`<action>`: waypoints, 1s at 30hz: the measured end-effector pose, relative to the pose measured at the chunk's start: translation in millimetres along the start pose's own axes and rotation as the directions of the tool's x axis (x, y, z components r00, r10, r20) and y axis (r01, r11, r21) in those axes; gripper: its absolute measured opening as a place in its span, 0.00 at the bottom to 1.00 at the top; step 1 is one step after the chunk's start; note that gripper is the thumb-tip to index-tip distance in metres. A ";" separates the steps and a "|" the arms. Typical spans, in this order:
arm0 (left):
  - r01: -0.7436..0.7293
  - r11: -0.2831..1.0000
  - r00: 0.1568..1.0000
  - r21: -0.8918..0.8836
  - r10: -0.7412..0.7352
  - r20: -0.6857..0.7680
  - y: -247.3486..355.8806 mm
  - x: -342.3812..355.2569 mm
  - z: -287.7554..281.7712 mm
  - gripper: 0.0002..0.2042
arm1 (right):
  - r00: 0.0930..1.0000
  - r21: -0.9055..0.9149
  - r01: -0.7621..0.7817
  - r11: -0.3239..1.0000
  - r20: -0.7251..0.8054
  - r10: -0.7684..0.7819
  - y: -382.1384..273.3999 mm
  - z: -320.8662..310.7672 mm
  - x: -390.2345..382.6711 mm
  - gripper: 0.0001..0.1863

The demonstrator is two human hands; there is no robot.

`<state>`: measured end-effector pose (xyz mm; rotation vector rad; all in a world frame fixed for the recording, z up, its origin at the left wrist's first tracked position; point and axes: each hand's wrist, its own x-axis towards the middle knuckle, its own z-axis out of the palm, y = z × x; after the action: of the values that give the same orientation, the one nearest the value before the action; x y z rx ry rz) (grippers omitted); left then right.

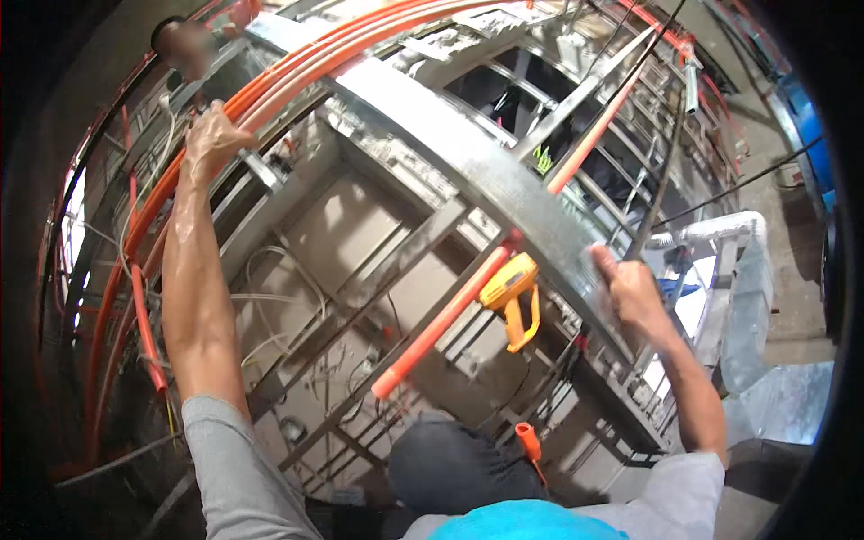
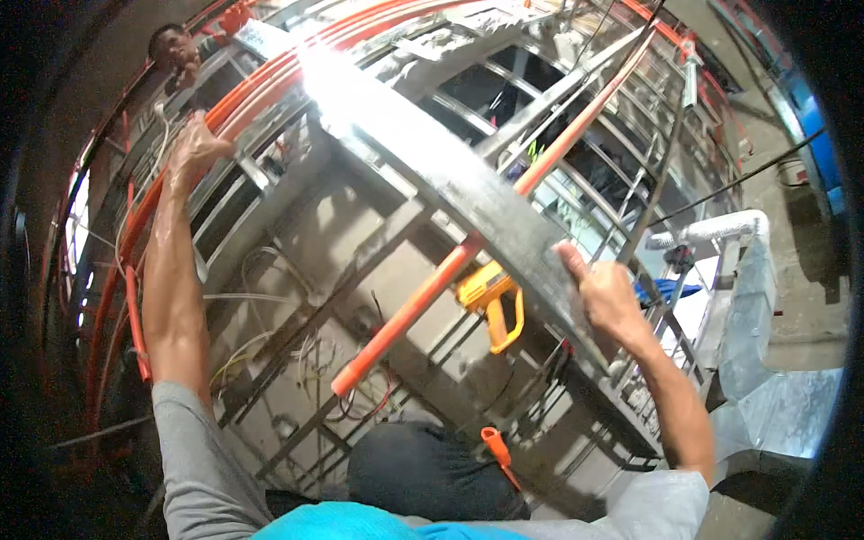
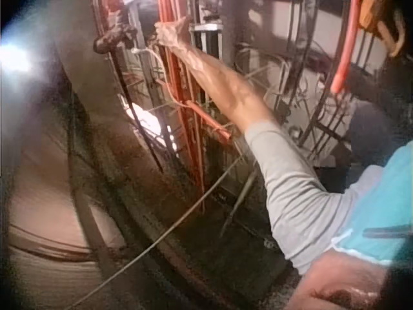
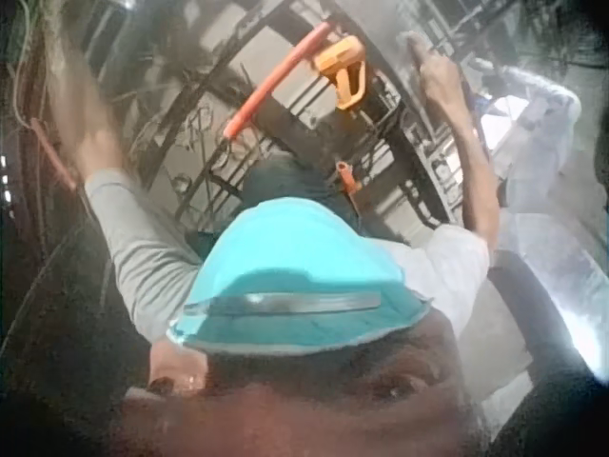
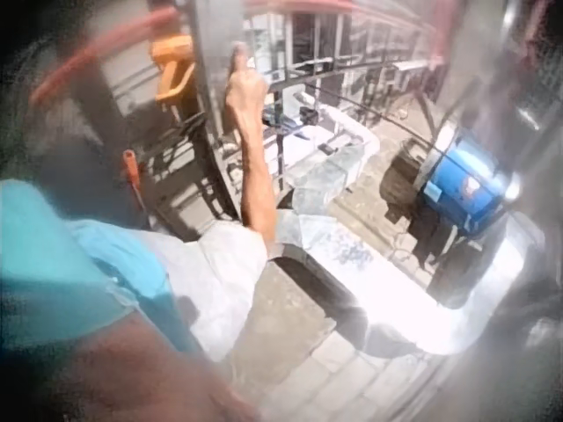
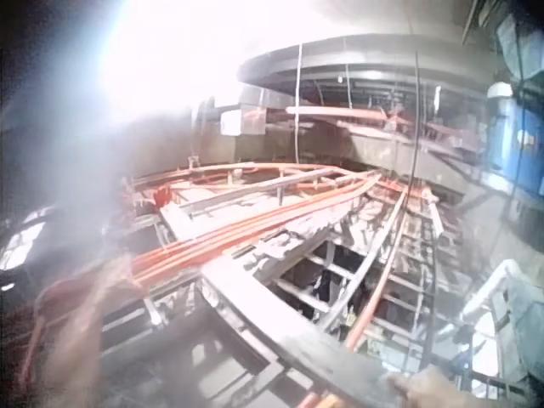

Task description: The person manipulates a long metal duct piece into place along a structural frame, then uses pliers to secure wires around orange conduits and other overhead components.

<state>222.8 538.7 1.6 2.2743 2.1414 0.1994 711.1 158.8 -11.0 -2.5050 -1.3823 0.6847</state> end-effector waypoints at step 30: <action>0.023 0.998 1.000 0.056 -0.024 0.014 6.1 10.6 5.5 0.42 | 0.994 0.086 0.112 0.990 -0.024 -0.111 -62.9 14.0 66.7 0.52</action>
<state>230.0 549.4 -2.4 2.2709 2.1922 0.1234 687.8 248.1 -19.0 -2.3414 -1.4407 0.6813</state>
